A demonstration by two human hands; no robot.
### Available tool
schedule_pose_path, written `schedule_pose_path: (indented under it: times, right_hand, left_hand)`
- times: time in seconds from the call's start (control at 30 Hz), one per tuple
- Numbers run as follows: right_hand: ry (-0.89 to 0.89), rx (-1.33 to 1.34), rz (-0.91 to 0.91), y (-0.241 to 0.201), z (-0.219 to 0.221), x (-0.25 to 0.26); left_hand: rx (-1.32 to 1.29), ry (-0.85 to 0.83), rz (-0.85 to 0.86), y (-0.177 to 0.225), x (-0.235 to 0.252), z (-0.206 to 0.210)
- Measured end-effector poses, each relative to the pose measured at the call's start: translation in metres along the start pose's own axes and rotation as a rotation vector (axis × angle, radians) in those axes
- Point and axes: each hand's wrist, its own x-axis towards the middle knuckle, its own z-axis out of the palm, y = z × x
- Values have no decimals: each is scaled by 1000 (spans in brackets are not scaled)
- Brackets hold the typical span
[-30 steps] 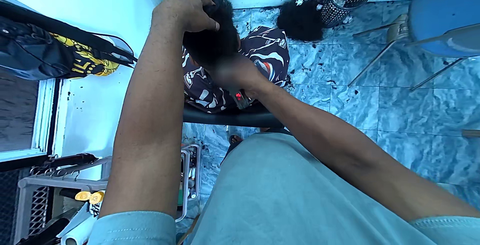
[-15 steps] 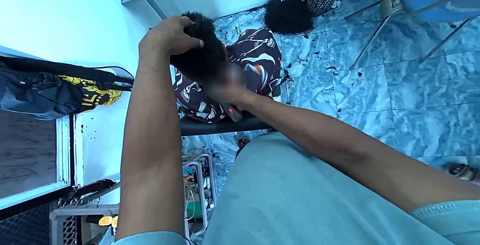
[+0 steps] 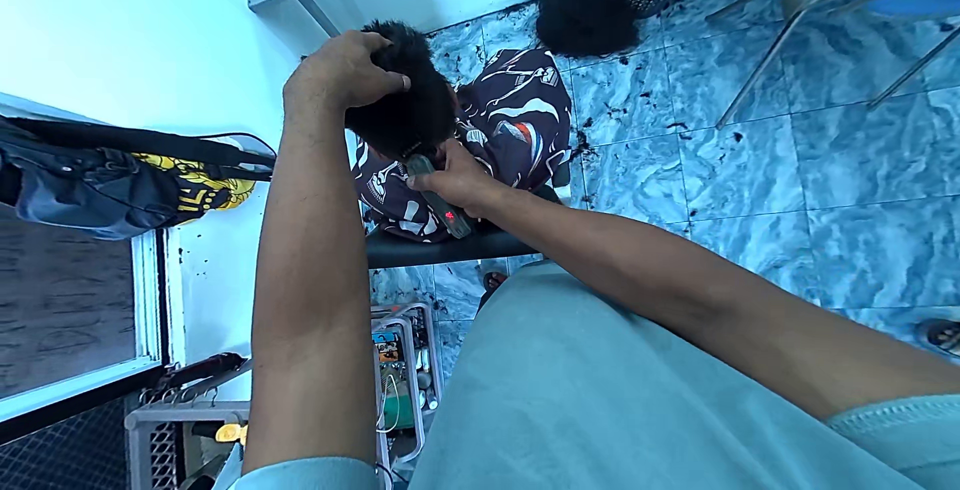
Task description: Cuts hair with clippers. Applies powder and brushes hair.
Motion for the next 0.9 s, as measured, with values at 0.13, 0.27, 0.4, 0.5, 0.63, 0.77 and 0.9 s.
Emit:
schedule_pose_path:
  times: [0.13,0.27,0.4,0.5,0.63,0.77,0.9]
  right_hand:
    - [9,57,74,6,-12,-5]
    - [-71,87,-40,-6,-25,-2]
    - [-74,-39,47,-10,-40,-2]
    - [-109,-71,79,-12,-57,6]
    - [-268,-98,7,-25,-70,19]
    - [-355,-236,112,-27,-95,35]
    - [-527,-196,54,-47,-106,50]
  left_hand:
    - [-28,14,16,-2,-2,-1]
    - [-42,14,7,-8,-1,2]
    - [-45,4,21,-8,-3,-2]
    - [-43,-13,-30,-1,-3,-8]
    - [-106,-6,-203,8,8,-12]
    - [-34,-79,-355,10,24,-21]
    - [-96,-179,-566,17,32,-30]
